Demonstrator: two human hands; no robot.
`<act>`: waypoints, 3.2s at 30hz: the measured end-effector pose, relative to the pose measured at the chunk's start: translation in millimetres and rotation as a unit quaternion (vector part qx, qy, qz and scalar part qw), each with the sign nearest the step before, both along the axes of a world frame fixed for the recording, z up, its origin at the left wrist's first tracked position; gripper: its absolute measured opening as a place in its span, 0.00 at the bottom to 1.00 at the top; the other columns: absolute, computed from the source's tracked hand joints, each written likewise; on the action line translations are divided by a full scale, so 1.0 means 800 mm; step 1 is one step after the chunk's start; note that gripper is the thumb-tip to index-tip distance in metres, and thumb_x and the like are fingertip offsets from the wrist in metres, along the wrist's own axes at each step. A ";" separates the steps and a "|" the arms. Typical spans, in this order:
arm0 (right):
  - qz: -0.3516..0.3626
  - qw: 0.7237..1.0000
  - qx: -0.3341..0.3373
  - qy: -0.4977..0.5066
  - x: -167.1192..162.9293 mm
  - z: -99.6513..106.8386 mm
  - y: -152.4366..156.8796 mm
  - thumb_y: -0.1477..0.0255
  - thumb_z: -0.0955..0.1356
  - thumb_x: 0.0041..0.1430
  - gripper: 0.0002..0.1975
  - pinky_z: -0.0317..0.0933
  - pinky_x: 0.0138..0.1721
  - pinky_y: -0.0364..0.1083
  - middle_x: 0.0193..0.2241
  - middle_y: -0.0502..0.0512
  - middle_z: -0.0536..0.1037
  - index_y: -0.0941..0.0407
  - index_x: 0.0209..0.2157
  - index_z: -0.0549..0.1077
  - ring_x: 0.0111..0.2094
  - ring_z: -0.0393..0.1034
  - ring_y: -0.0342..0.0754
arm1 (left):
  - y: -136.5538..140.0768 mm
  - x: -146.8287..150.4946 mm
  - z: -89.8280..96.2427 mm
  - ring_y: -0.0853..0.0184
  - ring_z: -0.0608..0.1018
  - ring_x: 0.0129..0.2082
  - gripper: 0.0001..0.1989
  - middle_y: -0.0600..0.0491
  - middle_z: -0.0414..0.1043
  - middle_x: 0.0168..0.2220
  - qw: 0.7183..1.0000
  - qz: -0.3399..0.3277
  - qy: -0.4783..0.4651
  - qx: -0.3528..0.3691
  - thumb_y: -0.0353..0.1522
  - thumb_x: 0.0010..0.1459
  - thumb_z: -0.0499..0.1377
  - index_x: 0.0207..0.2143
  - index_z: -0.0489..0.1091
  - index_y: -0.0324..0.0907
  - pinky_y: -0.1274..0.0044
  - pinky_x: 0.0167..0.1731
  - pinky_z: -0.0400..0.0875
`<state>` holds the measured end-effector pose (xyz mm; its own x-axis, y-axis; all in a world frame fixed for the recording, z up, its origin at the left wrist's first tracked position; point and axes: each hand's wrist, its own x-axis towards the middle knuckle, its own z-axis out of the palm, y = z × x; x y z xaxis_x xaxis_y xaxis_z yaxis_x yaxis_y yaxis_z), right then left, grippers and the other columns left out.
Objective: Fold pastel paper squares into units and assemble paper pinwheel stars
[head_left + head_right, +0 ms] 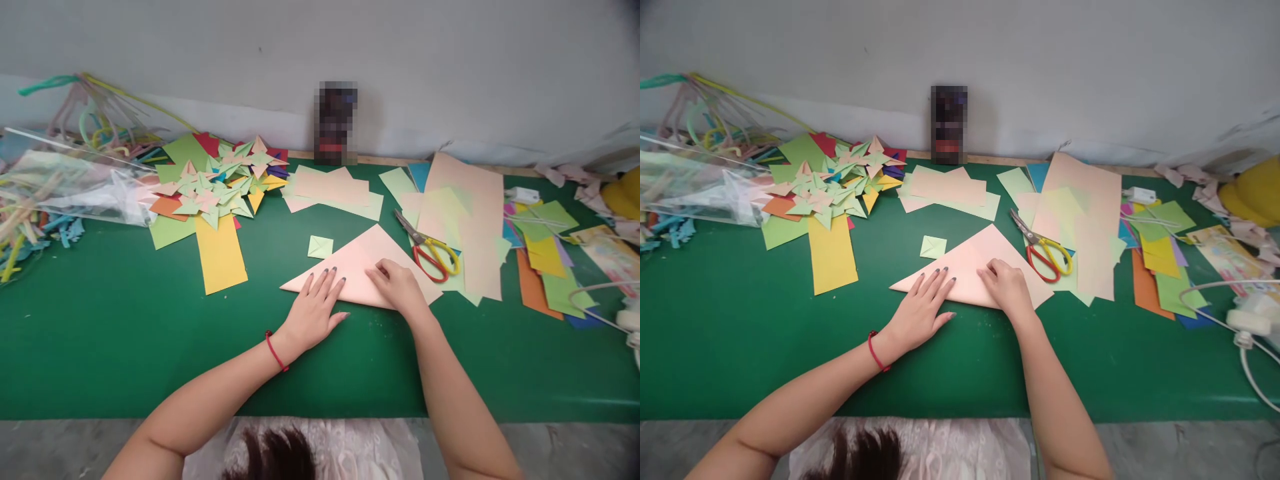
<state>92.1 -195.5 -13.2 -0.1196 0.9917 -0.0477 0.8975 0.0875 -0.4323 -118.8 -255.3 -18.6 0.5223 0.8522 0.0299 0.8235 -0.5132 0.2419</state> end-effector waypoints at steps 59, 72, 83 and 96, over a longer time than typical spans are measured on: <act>-0.065 0.991 0.053 -0.107 -0.057 -0.009 0.041 0.64 0.56 0.63 0.14 0.46 0.32 0.45 0.25 0.53 0.71 0.56 0.26 0.61 0.27 0.62 0.46 | 0.002 -0.013 0.004 0.60 0.46 0.64 0.30 0.48 0.40 0.64 0.997 -0.027 0.031 -0.065 0.46 0.60 0.42 0.62 0.46 0.43 0.63 0.60 0.45; -0.072 0.993 0.044 -0.081 -0.055 -0.008 0.043 0.63 0.55 0.62 0.15 0.46 0.32 0.46 0.24 0.53 0.71 0.56 0.25 0.61 0.24 0.60 0.45 | 0.002 -0.013 0.002 0.60 0.46 0.64 0.30 0.49 0.39 0.64 0.997 -0.025 0.031 -0.068 0.46 0.60 0.43 0.62 0.45 0.43 0.63 0.60 0.45; -0.065 0.993 0.041 -0.089 -0.054 -0.008 0.044 0.64 0.55 0.62 0.15 0.47 0.32 0.46 0.23 0.52 0.70 0.56 0.25 0.60 0.25 0.60 0.45 | 0.002 -0.013 0.002 0.60 0.46 0.64 0.30 0.49 0.39 0.64 0.997 -0.024 0.029 -0.071 0.46 0.60 0.42 0.62 0.45 0.44 0.63 0.60 0.45; -0.066 0.993 0.031 -0.088 -0.055 -0.008 0.044 0.64 0.54 0.63 0.15 0.46 0.33 0.46 0.24 0.52 0.71 0.55 0.25 0.59 0.26 0.61 0.46 | 0.002 -0.012 0.003 0.61 0.45 0.64 0.30 0.50 0.38 0.65 0.997 -0.023 0.032 -0.070 0.46 0.60 0.42 0.62 0.46 0.44 0.63 0.60 0.45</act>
<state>48.4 -160.5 -19.2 0.0164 0.9999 0.0046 0.9641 -0.0146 -0.2651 -128.6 -253.5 -16.1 0.5572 0.8212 -0.1231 0.8164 -0.5148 0.2616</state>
